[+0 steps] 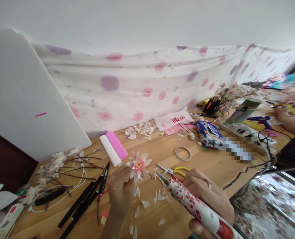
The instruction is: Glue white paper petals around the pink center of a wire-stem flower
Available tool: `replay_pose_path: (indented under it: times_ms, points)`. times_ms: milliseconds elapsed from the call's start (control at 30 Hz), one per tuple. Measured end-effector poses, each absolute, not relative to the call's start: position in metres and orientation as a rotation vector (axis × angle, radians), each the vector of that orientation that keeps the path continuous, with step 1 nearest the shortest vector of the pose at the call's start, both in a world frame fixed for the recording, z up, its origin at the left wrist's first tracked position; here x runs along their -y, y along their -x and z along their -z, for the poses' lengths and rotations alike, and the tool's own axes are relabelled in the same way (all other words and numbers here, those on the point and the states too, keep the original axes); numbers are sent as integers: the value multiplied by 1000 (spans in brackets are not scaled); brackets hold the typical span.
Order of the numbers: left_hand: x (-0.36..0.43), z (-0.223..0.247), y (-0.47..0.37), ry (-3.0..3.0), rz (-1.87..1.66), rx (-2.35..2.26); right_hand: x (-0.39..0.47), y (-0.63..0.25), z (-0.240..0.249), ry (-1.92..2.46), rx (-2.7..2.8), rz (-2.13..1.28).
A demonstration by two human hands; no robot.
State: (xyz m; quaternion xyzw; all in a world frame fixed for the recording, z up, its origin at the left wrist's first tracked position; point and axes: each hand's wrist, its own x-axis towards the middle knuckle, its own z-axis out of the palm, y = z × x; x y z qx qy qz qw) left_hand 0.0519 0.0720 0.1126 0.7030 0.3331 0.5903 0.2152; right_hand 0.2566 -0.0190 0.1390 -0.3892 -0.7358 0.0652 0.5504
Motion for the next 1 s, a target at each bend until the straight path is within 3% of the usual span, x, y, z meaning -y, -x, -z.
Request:
replay_pose_path:
  times_ms: [600, 1000]
  points:
    - [-70, -115, -54, -1938, -1642, -898, 26, -262, -139, 929, 1783, -130]
    - [-54, -129, -67, -1294, -1419, -950, 22, -260, -143, 909, 1780, -145]
